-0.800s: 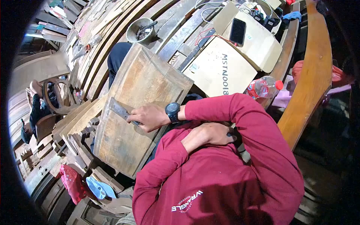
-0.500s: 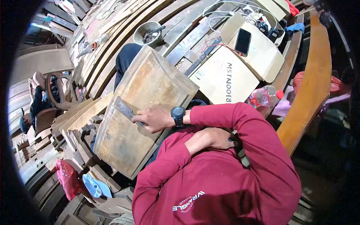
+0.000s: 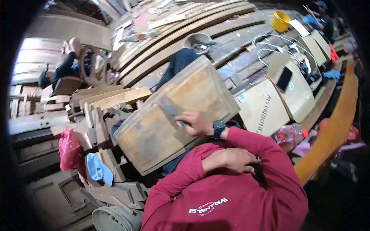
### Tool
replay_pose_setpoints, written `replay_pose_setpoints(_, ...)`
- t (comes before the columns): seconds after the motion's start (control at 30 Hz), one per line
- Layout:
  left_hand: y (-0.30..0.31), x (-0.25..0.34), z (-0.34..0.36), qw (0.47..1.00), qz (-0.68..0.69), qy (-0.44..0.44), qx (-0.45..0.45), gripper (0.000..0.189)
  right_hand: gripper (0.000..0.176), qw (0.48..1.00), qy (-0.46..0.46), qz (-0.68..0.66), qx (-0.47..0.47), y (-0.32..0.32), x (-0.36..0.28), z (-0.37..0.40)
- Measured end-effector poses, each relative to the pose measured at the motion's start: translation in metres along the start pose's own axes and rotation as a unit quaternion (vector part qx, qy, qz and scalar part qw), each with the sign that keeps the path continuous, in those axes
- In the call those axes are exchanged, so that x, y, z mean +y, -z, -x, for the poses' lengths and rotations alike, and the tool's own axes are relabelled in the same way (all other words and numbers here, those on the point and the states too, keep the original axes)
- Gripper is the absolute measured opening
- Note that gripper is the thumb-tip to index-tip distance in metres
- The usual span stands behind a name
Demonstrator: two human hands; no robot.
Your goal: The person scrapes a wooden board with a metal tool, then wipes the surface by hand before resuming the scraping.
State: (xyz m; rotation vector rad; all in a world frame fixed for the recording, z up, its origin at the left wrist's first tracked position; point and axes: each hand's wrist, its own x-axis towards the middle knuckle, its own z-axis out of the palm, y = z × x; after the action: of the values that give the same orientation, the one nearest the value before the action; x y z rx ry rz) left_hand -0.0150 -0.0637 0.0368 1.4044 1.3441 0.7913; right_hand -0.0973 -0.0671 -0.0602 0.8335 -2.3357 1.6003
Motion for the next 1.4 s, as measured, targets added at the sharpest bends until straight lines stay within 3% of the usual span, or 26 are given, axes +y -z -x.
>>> replay_pose_setpoints(0.03,0.003,0.002,0.012,0.998,0.008,-0.046,0.053,0.048,0.035,1.0,0.016,-0.003,-0.002,0.001,0.002,0.003)
replay_pose_setpoints(0.1,0.034,0.022,0.049,0.994,0.065,-0.012,0.082,0.044,0.037,0.999,0.042,-0.005,-0.011,0.0,0.004,0.015)
replay_pose_setpoints(0.13,0.045,0.024,0.07,0.984,0.033,-0.055,0.167,0.038,0.038,0.999,0.024,0.01,-0.027,-0.001,-0.001,0.015)
replay_pose_setpoints(0.17,0.056,0.024,0.092,0.976,0.058,-0.005,0.211,0.034,0.04,0.999,0.005,0.027,-0.043,0.001,-0.009,0.014)
replay_pose_setpoints(0.2,0.059,0.018,0.118,0.945,0.026,0.011,0.325,0.027,0.044,0.999,0.02,0.03,-0.031,0.016,-0.023,0.006)
replay_pose_setpoints(0.27,0.073,0.011,0.165,0.826,0.176,0.037,0.534,0.02,0.042,0.996,0.02,-0.089,0.007,-0.014,0.006,0.013)
replay_pose_setpoints(0.33,0.083,-0.027,0.202,0.687,0.104,0.091,0.713,0.024,0.039,0.998,0.058,-0.002,-0.001,0.001,0.001,0.009)
replay_pose_setpoints(0.37,0.088,-0.044,0.218,0.619,0.012,0.16,0.769,0.023,0.038,0.996,0.093,0.001,-0.008,0.006,-0.006,0.008)
replay_pose_setpoints(0.43,0.086,-0.117,0.253,0.523,-0.079,0.245,0.813,0.022,0.039,0.996,0.07,0.039,-0.028,0.004,-0.014,0.005)
replay_pose_setpoints(0.5,0.078,-0.151,0.267,0.467,-0.205,0.322,0.797,0.024,0.039,0.997,0.048,0.06,-0.004,-0.007,-0.016,-0.002)
replay_pose_setpoints(0.6,0.071,-0.169,0.263,0.427,-0.339,0.45,0.708,0.025,0.04,0.996,0.075,0.039,-0.022,0.003,-0.01,0.0)
replay_pose_setpoints(0.7,0.071,-0.162,0.257,0.396,-0.336,0.467,0.715,0.027,0.038,0.996,0.063,0.06,-0.032,-0.003,-0.014,0.003)
replay_pose_setpoints(0.73,0.072,-0.159,0.262,0.456,-0.239,0.459,0.724,0.029,0.036,0.996,0.051,0.073,-0.025,-0.008,-0.015,-0.001)
replay_pose_setpoints(0.83,0.072,-0.155,0.261,0.426,-0.293,0.427,0.742,0.031,0.038,0.995,0.05,0.082,-0.032,-0.001,-0.014,-0.002)
replay_pose_setpoints(0.87,0.07,-0.152,0.263,0.462,-0.247,0.462,0.716,0.031,0.038,0.993,0.072,0.085,-0.047,0.002,-0.015,0.001)
replay_pose_setpoints(0.97,0.07,-0.156,0.259,0.435,-0.249,0.464,0.73,0.032,0.039,0.989,0.074,0.099,-0.083,-0.003,-0.023,0.003)
replay_pose_setpoints(1.1,0.07,-0.159,0.263,0.45,-0.241,0.444,0.737,0.032,0.038,0.991,0.054,0.1,-0.069,-0.003,-0.016,0.003)
replay_pose_setpoints(1.13,0.069,-0.156,0.258,0.418,-0.271,0.418,0.76,0.032,0.038,0.991,0.052,0.099,-0.073,-0.001,-0.017,0.007)
replay_pose_setpoints(1.33,0.068,-0.165,0.263,0.42,-0.301,0.436,0.737,0.032,0.042,0.996,0.037,0.083,-0.021,-0.007,-0.021,-0.007)
replay_pose_setpoints(1.4,0.069,-0.165,0.265,0.436,-0.26,0.424,0.75,0.033,0.043,0.991,0.069,0.095,-0.059,0.001,-0.021,0.004)
